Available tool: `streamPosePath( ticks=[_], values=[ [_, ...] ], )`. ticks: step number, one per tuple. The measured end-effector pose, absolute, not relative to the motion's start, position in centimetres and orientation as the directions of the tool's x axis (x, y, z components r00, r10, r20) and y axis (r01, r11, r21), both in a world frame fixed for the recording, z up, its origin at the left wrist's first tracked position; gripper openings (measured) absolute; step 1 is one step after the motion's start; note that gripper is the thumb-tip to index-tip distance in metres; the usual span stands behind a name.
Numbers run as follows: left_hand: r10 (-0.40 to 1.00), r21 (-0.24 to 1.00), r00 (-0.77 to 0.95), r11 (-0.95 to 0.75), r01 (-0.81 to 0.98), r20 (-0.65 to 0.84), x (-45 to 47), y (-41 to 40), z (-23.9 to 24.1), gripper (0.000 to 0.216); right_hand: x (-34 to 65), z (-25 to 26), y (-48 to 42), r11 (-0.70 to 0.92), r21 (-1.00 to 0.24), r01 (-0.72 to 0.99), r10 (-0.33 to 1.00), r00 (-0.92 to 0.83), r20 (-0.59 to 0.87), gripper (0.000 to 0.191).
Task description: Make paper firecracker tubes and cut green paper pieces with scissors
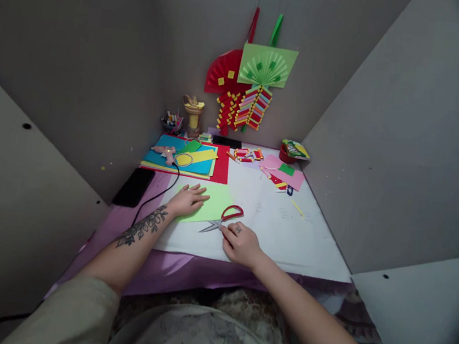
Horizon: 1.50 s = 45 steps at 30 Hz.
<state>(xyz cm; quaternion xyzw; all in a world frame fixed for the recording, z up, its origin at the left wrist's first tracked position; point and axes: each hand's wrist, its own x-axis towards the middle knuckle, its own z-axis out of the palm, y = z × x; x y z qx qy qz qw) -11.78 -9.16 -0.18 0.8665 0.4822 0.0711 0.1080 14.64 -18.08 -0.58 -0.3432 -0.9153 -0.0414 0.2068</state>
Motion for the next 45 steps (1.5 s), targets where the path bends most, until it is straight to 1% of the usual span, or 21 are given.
streamPosePath(
  ticks=[4,13,21,27,35,41,45],
  values=[
    [0.851,0.256,0.525,-0.515,0.818,0.036,-11.9,-9.2,-0.3,0.042,14.2,-0.4,-17.8,0.770,-0.033,0.637,0.600,-0.707,0.375,0.034],
    [0.852,0.279,0.524,-0.504,0.818,0.002,-11.8,-9.1,0.0,0.042,13.4,0.2,-17.2,0.786,-0.044,0.616,0.599,-0.743,0.300,0.035],
    [0.850,0.248,0.527,-0.512,0.822,0.009,-11.8,-9.1,-0.1,0.042,13.7,-0.1,-17.0,0.820,-0.014,0.572,0.551,-0.783,0.289,0.037],
    [0.851,0.243,0.525,-0.510,0.825,0.005,-11.7,-9.2,0.0,0.043,14.6,0.0,-17.1,0.875,-0.009,0.483,0.465,-0.837,0.288,0.035],
    [0.851,0.260,0.525,-0.508,0.821,0.005,-11.7,-9.3,0.1,0.042,13.3,0.4,-16.6,0.883,-0.035,0.468,0.461,-0.850,0.255,0.034],
    [0.854,0.247,0.520,-0.505,0.827,0.004,-11.6,-9.2,0.2,0.042,11.9,0.7,-16.2,0.891,-0.033,0.452,0.448,-0.868,0.215,0.027],
    [0.853,0.247,0.521,-0.504,0.828,-0.006,-11.6,-9.1,0.2,0.042,11.7,0.8,-16.3,0.900,-0.050,0.432,0.432,-0.875,0.220,0.025]
  ],
)
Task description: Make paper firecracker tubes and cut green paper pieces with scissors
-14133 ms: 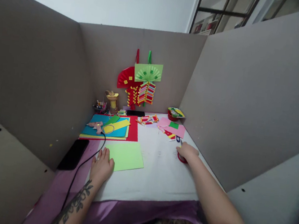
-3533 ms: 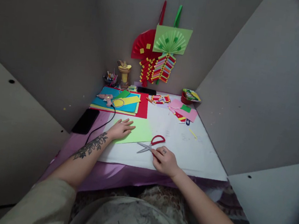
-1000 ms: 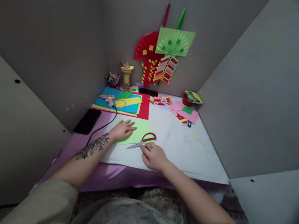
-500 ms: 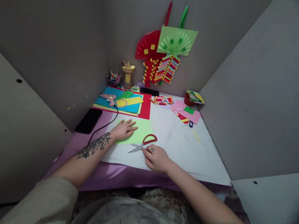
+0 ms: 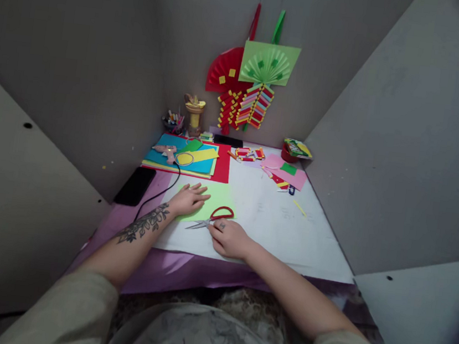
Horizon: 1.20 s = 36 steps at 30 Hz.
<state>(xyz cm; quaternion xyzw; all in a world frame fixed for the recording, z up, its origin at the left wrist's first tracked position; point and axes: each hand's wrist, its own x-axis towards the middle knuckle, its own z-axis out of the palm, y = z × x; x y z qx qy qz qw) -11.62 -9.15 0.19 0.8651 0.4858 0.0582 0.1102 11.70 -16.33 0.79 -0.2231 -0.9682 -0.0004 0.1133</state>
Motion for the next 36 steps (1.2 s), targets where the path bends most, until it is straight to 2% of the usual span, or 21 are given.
streamPosePath(
  ticks=[24,30,33,36],
  values=[
    [0.852,0.240,0.523,-0.512,0.825,0.024,-11.6,-9.4,0.2,0.041,7.4,0.7,-16.6,0.939,-0.026,0.343,0.341,-0.914,0.218,0.032],
    [0.855,0.238,0.519,-0.506,0.829,0.008,-11.5,-9.5,0.4,0.042,7.8,0.4,-18.1,0.976,-0.023,0.215,0.215,-0.950,0.225,0.031],
    [0.855,0.233,0.518,-0.506,0.831,0.010,-11.6,-9.5,0.4,0.042,9.4,0.3,-18.5,0.963,-0.060,0.264,0.269,-0.917,0.294,0.030],
    [0.851,0.232,0.525,-0.514,0.826,0.014,-11.8,-9.4,0.3,0.042,13.0,0.4,-17.8,0.905,-0.132,0.406,0.421,-0.800,0.427,0.032]
  ],
)
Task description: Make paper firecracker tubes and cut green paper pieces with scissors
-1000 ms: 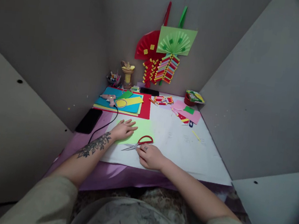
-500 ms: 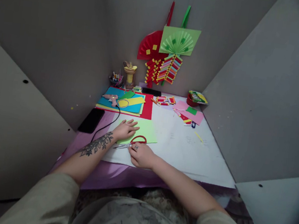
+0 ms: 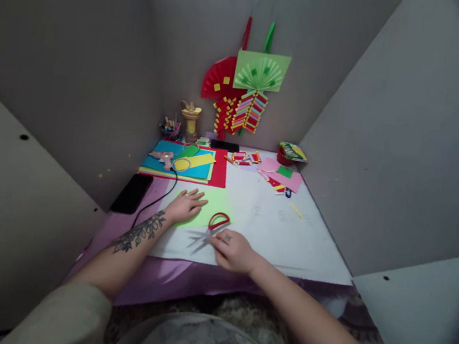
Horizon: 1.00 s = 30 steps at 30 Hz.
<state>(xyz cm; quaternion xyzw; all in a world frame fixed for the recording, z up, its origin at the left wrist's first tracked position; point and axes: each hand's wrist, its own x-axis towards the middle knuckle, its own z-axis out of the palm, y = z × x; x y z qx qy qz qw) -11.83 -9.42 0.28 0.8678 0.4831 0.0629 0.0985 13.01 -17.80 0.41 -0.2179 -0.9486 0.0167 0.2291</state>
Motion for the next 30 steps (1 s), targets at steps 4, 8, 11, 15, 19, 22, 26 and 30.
streamPosePath(
  ticks=[4,8,11,15,19,22,26,30],
  values=[
    [0.844,0.218,0.536,-0.527,0.822,0.018,-12.0,-9.2,0.2,0.043,20.2,0.8,-14.5,0.582,-0.214,0.784,0.737,-0.398,0.546,0.029],
    [0.846,0.205,0.532,-0.526,0.825,0.029,-12.0,-9.0,0.1,0.043,27.3,1.1,-10.4,0.055,-0.214,0.975,0.865,0.061,0.498,0.031],
    [0.844,0.204,0.535,-0.530,0.823,0.035,-12.0,-9.1,0.2,0.044,30.2,0.6,-8.3,-0.188,-0.216,0.958,0.877,0.263,0.403,0.032],
    [0.846,0.191,0.532,-0.528,0.827,0.035,-11.9,-9.2,0.3,0.043,30.7,-0.7,-7.3,-0.254,-0.275,0.928,0.868,0.343,0.359,0.035],
    [0.842,0.193,0.537,-0.535,0.822,0.048,-12.0,-9.1,0.1,0.043,30.3,-1.8,-7.8,-0.228,-0.274,0.934,0.872,0.321,0.369,0.032],
    [0.838,0.192,0.543,-0.542,0.818,0.055,-12.1,-8.9,-0.1,0.043,30.9,-1.8,-8.6,-0.285,-0.236,0.929,0.839,0.361,0.407,0.032],
    [0.832,0.205,0.550,-0.552,0.808,0.076,-12.2,-8.7,-0.2,0.043,32.2,-2.0,-9.5,-0.371,-0.170,0.913,0.842,0.408,0.353,0.032],
    [0.832,0.218,0.549,-0.553,0.804,0.081,-12.2,-8.6,-0.2,0.042,32.2,-2.7,-9.7,-0.275,-0.149,0.950,0.911,0.307,0.275,0.025]
  ],
)
